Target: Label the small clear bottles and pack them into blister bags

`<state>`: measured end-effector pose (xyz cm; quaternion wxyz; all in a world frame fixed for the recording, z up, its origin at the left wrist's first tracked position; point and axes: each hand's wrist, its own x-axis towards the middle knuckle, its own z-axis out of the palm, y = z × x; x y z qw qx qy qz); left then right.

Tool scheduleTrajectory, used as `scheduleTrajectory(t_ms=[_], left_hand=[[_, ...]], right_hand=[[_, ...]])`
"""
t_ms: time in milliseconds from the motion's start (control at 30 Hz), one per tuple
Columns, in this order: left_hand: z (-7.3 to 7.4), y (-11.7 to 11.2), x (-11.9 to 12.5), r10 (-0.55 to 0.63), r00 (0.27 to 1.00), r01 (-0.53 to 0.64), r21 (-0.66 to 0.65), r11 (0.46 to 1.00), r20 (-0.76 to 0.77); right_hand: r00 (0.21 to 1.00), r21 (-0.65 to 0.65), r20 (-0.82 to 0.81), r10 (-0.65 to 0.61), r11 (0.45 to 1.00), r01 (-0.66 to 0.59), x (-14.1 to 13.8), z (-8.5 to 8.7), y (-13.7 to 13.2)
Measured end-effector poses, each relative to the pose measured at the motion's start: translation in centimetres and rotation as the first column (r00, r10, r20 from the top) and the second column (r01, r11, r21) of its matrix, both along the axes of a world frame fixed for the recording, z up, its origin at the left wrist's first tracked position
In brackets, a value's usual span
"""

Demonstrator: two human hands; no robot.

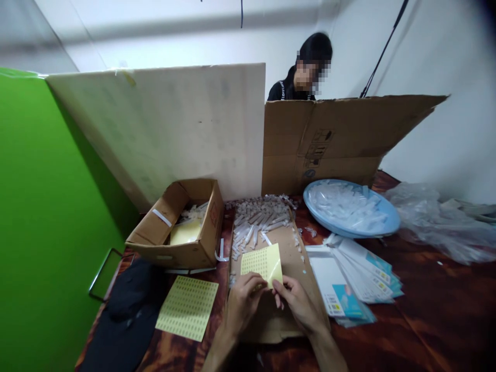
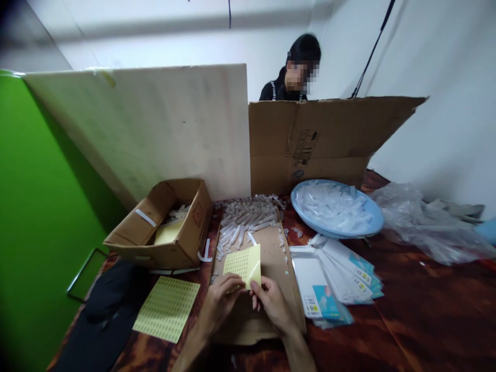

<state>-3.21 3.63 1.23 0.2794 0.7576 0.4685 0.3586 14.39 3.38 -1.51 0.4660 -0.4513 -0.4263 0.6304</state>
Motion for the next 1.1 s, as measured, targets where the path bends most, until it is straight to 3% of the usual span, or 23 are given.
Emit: scheduleTrajectory(t_ms=[333, 733, 1100], left_hand=[[0.2, -0.2, 0.3, 0.018, 0.999, -0.019, 0.009, 1.0, 0.042], [0.3, -0.4, 0.3, 0.014, 0.999, -0.014, 0.007, 1.0, 0.039], [-0.9, 0.0, -0.5, -0.077, 0.989, 0.088, 0.083, 0.993, -0.126]], right_hand=[[0.996, 0.042, 0.09, 0.018, 0.999, -0.021, -0.1, -1.1, 0.6], [0.986, 0.061, 0.163, 0.02, 0.998, -0.03, 0.0, -0.9, 0.3], [0.981, 0.047, 0.19, 0.04, 0.998, -0.049, 0.0, -1.5, 0.0]])
